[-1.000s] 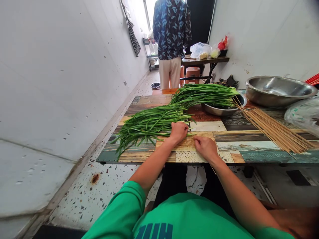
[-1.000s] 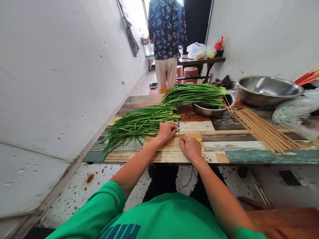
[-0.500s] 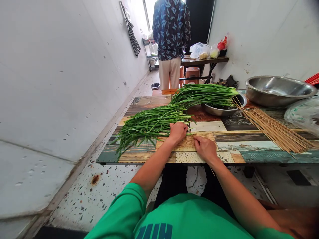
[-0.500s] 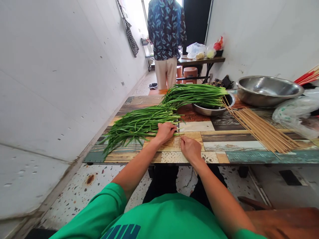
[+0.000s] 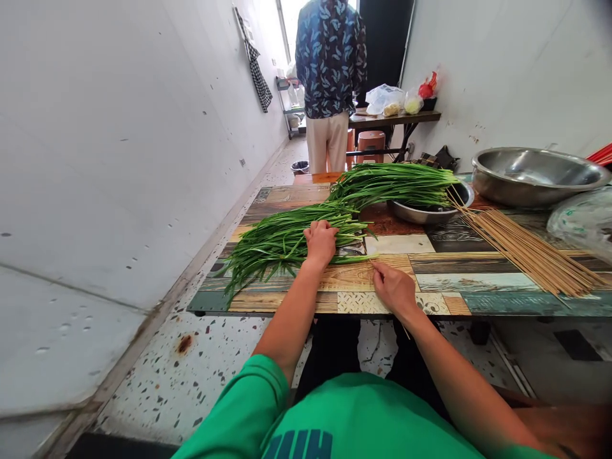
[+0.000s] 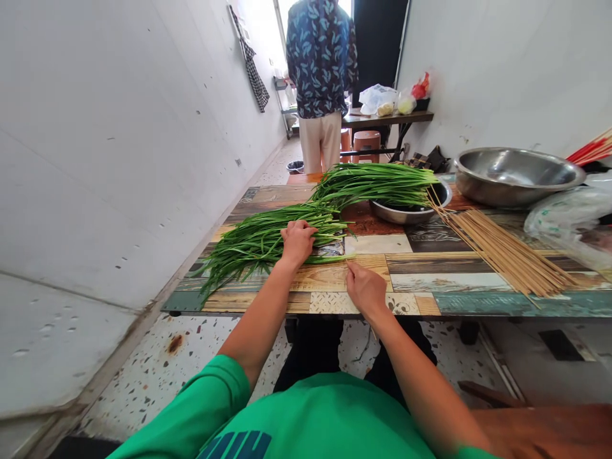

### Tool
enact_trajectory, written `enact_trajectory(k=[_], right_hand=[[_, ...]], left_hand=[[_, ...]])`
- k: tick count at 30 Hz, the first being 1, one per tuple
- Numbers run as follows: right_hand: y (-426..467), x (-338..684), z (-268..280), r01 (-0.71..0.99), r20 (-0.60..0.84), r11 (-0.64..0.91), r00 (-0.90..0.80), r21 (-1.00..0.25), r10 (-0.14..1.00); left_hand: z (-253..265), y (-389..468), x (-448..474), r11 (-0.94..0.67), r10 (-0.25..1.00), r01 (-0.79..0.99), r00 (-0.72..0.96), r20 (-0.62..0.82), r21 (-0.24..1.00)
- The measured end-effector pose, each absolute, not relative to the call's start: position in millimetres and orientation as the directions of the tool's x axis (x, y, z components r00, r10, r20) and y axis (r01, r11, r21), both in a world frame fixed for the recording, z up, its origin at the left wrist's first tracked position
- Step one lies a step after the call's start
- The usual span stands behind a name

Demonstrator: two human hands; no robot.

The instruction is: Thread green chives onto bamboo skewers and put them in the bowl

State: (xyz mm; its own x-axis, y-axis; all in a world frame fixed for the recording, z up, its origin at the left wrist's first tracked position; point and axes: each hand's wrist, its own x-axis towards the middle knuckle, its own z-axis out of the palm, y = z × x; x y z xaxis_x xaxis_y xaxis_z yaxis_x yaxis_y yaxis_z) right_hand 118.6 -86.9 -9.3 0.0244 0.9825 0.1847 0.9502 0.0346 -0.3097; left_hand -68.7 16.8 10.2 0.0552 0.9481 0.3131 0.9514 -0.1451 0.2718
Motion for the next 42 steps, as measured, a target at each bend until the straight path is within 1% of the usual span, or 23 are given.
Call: enact_trajectory(k=[3,7,11,18,22,25,34,42], right_hand=[[-88,119,-12,0.943,0.207,0.056,0.015,-0.329,0.978],[-87,120,-13,0.937,0.224,0.071,0.008,-0.341,0.975],[-89,120,-12,0.931,0.231,0.076,0.009,-0.357,0.973],[-110,123,-11,0.927,0.230,0.078,0.010,-0.367,0.973],[-109,127,-9,0.920,0.188,0.043,0.034,-0.389,0.982],[-104,128,-6,0.919,0.153,0.028,0.036,-0.394,0.988],[-108,127,-3,0.918,0.124,0.010,0.043,-0.396,0.991],[-106,128,-2,0.911,0.098,-0.013,0.058,-0.411,0.993]], left_hand=[[8,19,-70,-0.166,0.948,0.945,0.075,0.310,0.280],[14,16,-65,-0.249,0.942,0.925,0.163,0.293,0.287],[18,11,-55,-0.315,0.924,0.909,0.227,0.308,0.273],[8,11,-39,-0.412,0.907,0.841,0.342,0.246,0.352],[1,13,-38,-0.407,0.913,0.816,0.352,0.205,0.410],[-5,17,-39,-0.407,0.913,0.797,0.350,0.209,0.447],[-10,18,-38,-0.397,0.917,0.832,0.340,0.208,0.389],[-3,13,-42,-0.401,0.916,0.840,0.369,0.159,0.365]])
